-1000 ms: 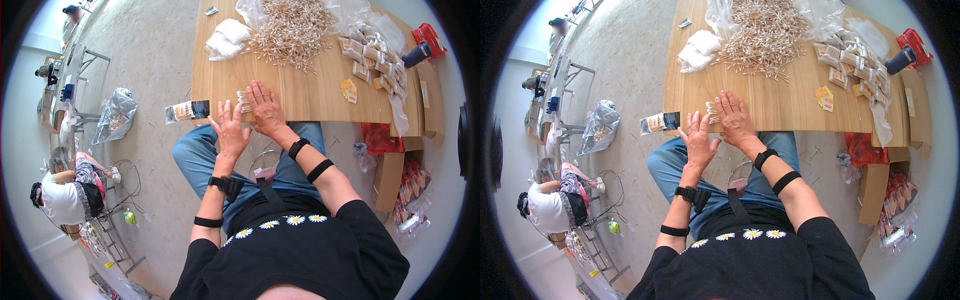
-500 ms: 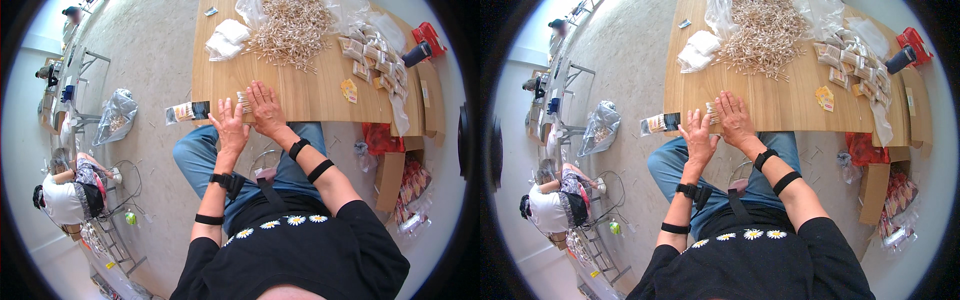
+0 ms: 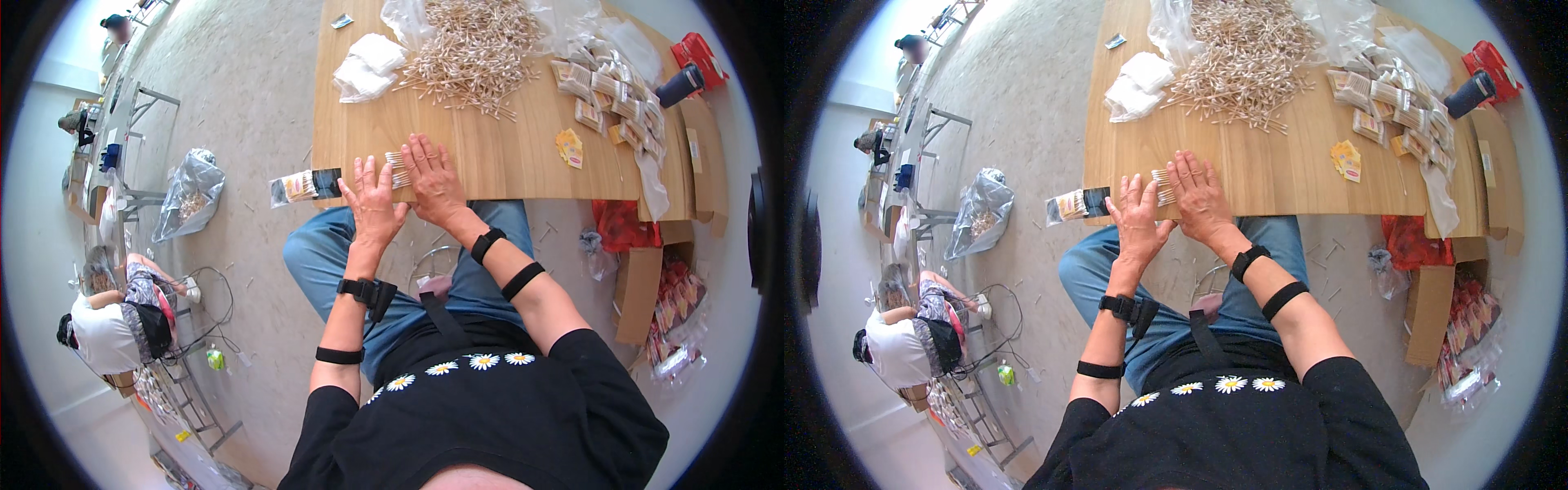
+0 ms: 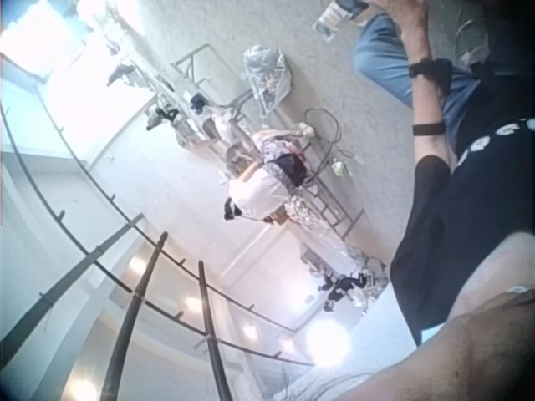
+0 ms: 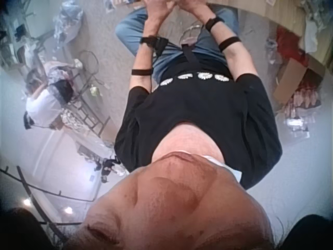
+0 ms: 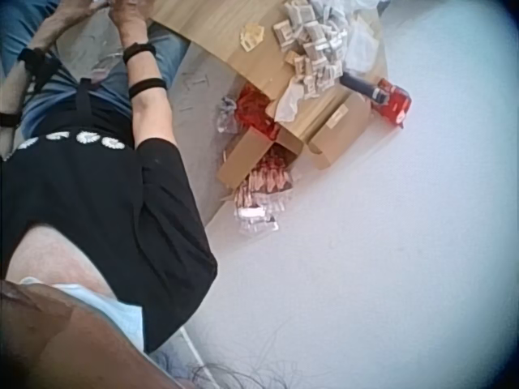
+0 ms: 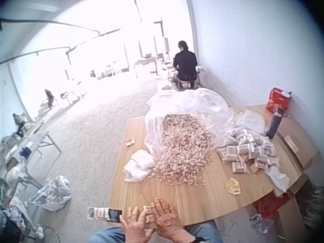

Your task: Manually grouping cotton swabs and packing them into small plastic bags at a workstation.

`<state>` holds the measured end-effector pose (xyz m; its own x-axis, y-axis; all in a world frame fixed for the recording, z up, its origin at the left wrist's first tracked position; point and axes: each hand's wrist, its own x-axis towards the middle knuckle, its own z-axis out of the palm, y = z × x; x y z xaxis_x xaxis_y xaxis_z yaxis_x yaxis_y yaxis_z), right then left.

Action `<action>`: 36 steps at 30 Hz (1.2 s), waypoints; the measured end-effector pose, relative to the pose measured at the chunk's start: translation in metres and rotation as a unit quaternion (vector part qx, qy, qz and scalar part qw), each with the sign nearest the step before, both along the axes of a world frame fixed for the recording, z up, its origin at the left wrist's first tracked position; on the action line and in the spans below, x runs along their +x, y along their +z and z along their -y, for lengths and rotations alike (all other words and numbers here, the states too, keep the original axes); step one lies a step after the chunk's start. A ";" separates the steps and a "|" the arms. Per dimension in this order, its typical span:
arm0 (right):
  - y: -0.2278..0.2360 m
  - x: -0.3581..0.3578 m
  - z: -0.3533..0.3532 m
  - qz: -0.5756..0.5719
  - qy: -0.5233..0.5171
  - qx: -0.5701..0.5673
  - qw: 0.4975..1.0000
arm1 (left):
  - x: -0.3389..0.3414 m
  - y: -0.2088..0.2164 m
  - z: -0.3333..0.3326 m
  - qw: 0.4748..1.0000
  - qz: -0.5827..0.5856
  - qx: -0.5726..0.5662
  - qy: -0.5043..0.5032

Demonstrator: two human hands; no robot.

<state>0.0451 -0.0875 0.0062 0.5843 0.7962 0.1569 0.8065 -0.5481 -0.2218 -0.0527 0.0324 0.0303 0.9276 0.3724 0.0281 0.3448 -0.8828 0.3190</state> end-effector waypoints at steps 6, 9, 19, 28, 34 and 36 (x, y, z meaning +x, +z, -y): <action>0.001 0.001 0.001 -0.003 -0.001 -0.015 1.000 | -0.005 0.001 0.007 1.000 -0.005 0.007 -0.006; -0.001 0.001 0.002 0.014 -0.003 -0.005 1.000 | -0.004 0.004 0.005 1.000 -0.008 0.004 -0.002; 0.005 0.000 0.001 -0.015 -0.001 0.008 1.000 | 0.006 0.004 -0.003 1.000 -0.010 0.004 -0.005; -0.001 0.000 0.001 0.007 -0.004 0.002 1.000 | 0.001 0.002 0.004 1.000 -0.010 0.007 -0.003; 0.002 0.000 0.001 0.007 -0.004 -0.012 1.000 | 0.001 0.004 0.003 1.000 -0.013 -0.004 -0.002; 0.000 0.000 0.001 0.010 -0.005 -0.008 1.000 | 0.006 0.008 0.000 1.000 -0.007 -0.009 -0.002</action>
